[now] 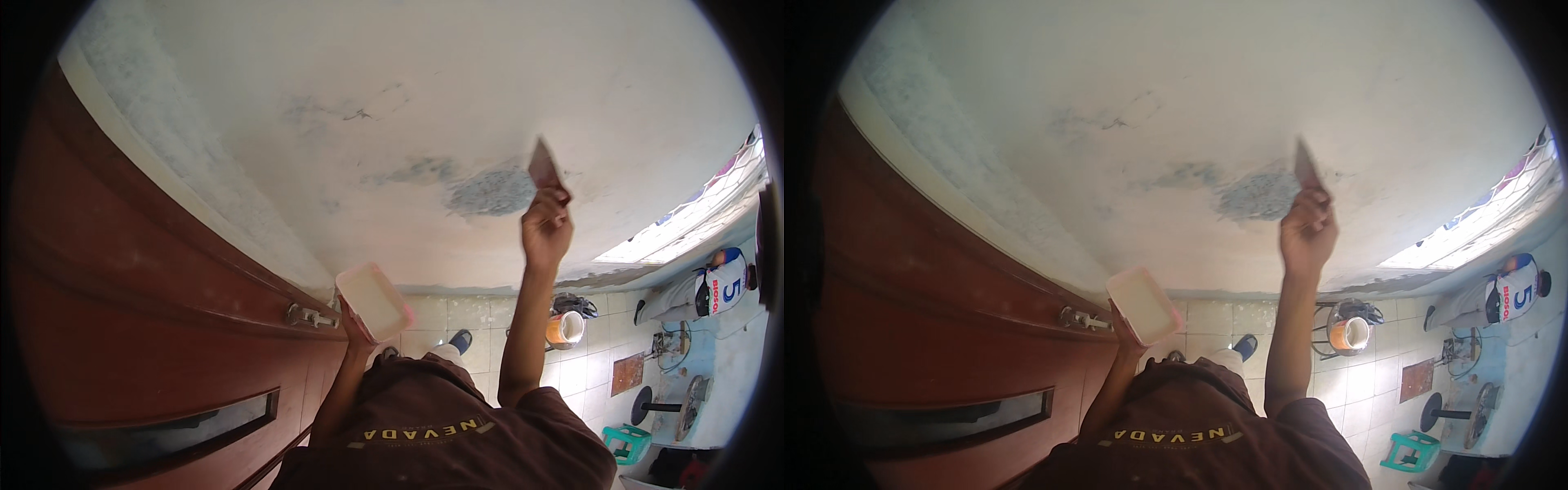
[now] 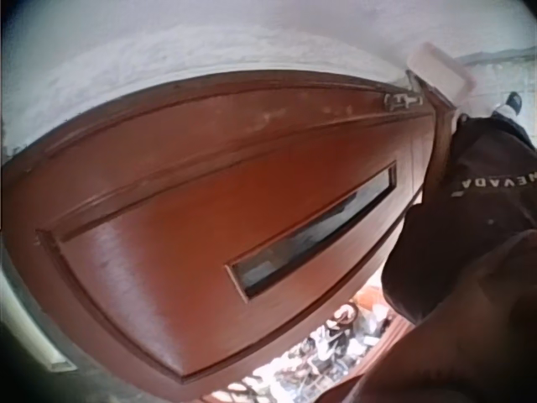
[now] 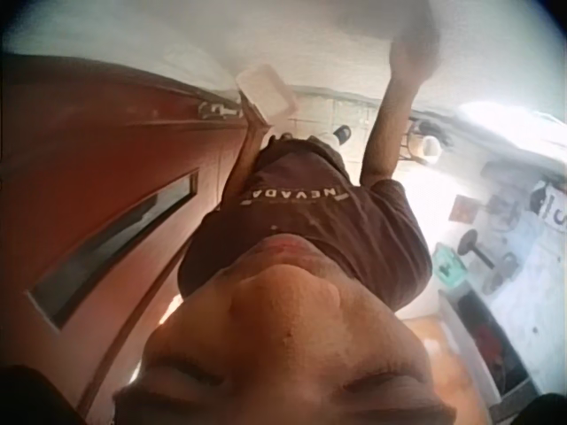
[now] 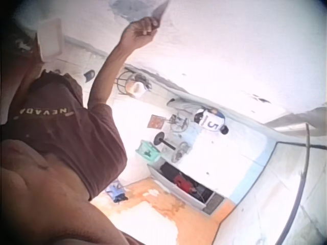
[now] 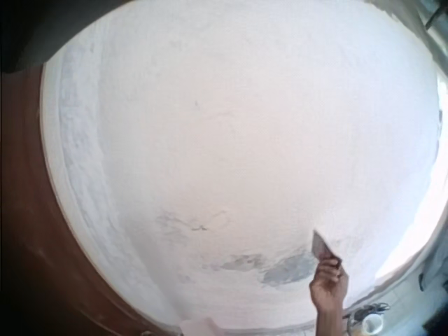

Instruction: The person applies a patching compound to a blue-stained area on a white wall using a plastic spreader.

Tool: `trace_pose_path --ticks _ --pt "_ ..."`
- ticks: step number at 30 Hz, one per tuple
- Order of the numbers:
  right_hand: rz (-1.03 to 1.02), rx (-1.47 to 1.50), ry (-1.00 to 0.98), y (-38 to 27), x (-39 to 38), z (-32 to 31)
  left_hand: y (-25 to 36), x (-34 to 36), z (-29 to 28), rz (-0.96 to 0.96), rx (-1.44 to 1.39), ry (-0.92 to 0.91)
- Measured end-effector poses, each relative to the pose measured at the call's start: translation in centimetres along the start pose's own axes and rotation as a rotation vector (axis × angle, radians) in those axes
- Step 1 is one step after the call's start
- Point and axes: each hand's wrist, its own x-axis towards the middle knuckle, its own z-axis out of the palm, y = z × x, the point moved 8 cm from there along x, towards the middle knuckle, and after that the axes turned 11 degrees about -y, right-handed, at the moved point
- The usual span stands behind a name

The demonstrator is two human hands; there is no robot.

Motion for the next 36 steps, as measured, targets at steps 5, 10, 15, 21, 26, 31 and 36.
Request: trace_pose_path --ticks 5,10,15,21,26,31,36 --pt "0.345 -0.104 0.361 7.8 -5.9 -14.8 -0.8 1.0 -1.6 -0.027 -0.072 -0.075" --pt "0.16 -0.268 0.454 3.2 0.7 -17.2 -2.0 1.7 -1.5 -0.042 -0.032 0.022" --pt "0.135 -0.321 0.095 5.0 6.0 2.5 -2.3 1.6 -1.9 -0.052 -0.002 0.025" --pt "0.2 -0.524 0.362 6.3 -3.0 -6.2 -1.7 1.8 -0.4 -0.011 -0.002 0.023" --pt "0.475 -0.273 0.61 5.7 -4.7 -20.9 -1.6 1.5 0.3 0.016 -0.015 0.07" --pt "0.189 0.046 0.096 0.9 4.9 -2.5 -0.3 1.2 0.3 0.096 0.164 0.059" --pt "0.101 -0.156 -0.013 1.4 1.4 2.8 -0.2 0.4 -1.4 0.131 0.189 0.047"
